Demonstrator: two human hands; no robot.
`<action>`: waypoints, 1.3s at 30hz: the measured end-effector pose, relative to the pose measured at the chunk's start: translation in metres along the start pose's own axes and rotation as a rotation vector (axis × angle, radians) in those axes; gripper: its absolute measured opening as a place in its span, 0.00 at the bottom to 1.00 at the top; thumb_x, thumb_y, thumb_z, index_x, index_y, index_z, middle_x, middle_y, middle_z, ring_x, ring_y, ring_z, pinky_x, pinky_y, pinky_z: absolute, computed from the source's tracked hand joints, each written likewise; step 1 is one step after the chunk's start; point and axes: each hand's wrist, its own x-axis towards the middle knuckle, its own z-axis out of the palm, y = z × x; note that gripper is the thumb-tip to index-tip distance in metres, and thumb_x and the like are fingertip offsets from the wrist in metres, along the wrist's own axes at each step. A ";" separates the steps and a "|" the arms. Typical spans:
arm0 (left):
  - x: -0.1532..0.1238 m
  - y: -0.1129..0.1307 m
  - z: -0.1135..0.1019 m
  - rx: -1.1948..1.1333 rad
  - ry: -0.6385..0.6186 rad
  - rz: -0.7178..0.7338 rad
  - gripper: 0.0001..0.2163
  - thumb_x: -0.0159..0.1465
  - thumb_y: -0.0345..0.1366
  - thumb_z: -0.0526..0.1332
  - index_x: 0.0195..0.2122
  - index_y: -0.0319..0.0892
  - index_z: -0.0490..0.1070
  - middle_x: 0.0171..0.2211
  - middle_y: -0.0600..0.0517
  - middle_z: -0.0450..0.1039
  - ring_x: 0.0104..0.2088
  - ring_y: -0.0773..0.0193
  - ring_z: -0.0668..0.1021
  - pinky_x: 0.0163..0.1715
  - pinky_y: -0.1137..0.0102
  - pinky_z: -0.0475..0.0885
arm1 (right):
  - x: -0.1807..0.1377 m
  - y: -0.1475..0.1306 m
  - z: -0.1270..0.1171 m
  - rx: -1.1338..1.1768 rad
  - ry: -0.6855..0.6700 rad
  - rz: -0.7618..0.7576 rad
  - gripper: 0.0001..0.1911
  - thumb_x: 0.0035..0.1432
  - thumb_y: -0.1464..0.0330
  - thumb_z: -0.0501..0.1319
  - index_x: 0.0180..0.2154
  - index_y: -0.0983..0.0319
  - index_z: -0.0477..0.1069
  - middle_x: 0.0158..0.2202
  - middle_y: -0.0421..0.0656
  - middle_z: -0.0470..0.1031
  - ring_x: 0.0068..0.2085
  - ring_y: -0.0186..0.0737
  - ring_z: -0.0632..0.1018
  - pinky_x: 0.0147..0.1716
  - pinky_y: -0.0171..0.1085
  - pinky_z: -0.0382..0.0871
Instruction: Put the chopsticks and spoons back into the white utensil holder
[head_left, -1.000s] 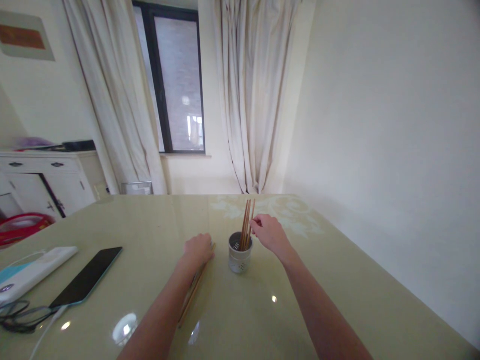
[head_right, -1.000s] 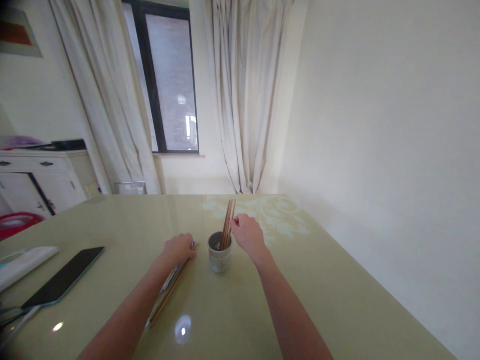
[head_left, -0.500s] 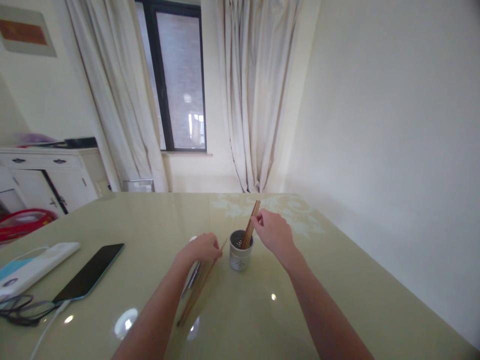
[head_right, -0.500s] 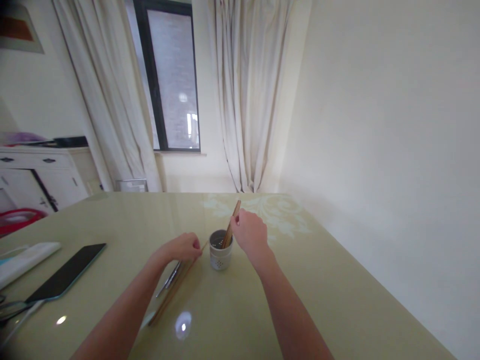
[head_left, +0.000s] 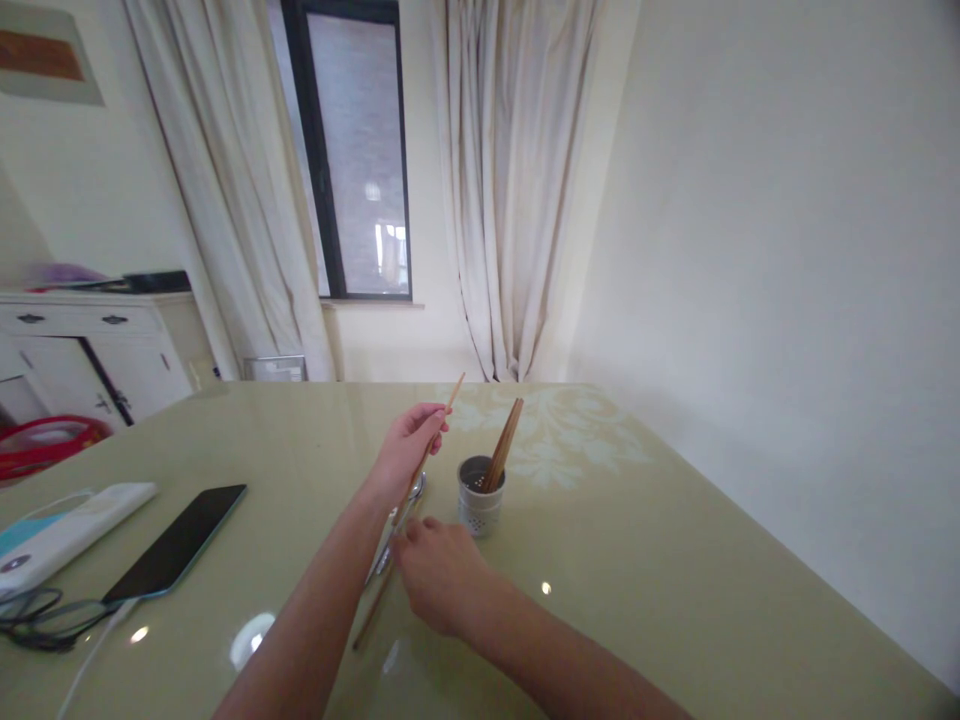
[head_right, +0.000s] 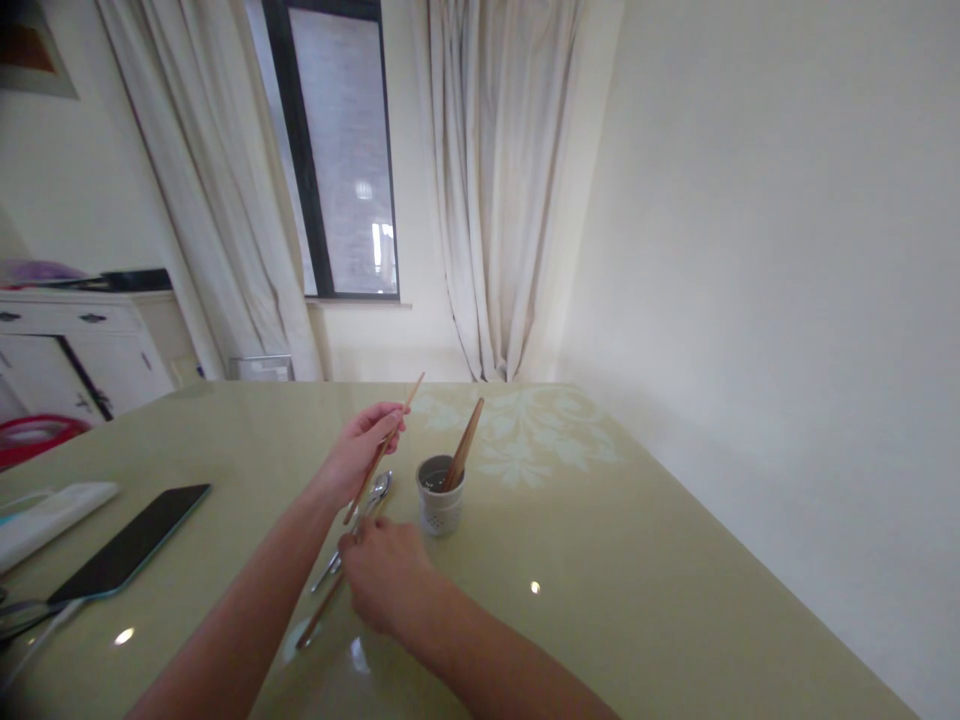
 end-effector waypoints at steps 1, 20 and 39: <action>0.000 -0.002 0.007 -0.006 0.005 0.011 0.19 0.50 0.44 0.73 0.40 0.40 0.81 0.30 0.54 0.76 0.24 0.72 0.69 0.26 0.74 0.64 | 0.001 0.000 0.008 0.002 -0.008 -0.013 0.15 0.61 0.73 0.63 0.50 0.65 0.76 0.46 0.54 0.82 0.46 0.53 0.84 0.38 0.44 0.81; 0.001 -0.023 0.019 -0.173 0.059 0.135 0.22 0.53 0.49 0.77 0.43 0.43 0.75 0.38 0.53 0.79 0.42 0.61 0.83 0.50 0.59 0.80 | 0.008 0.005 0.040 0.068 0.033 -0.018 0.10 0.67 0.68 0.60 0.46 0.62 0.79 0.44 0.52 0.82 0.45 0.52 0.84 0.37 0.44 0.81; 0.007 -0.053 0.011 0.506 -0.176 0.070 0.10 0.57 0.41 0.70 0.34 0.42 0.78 0.33 0.49 0.82 0.32 0.59 0.83 0.35 0.65 0.78 | 0.003 0.014 0.015 0.073 -0.122 0.296 0.16 0.61 0.77 0.62 0.51 0.67 0.78 0.44 0.59 0.84 0.44 0.56 0.86 0.38 0.44 0.81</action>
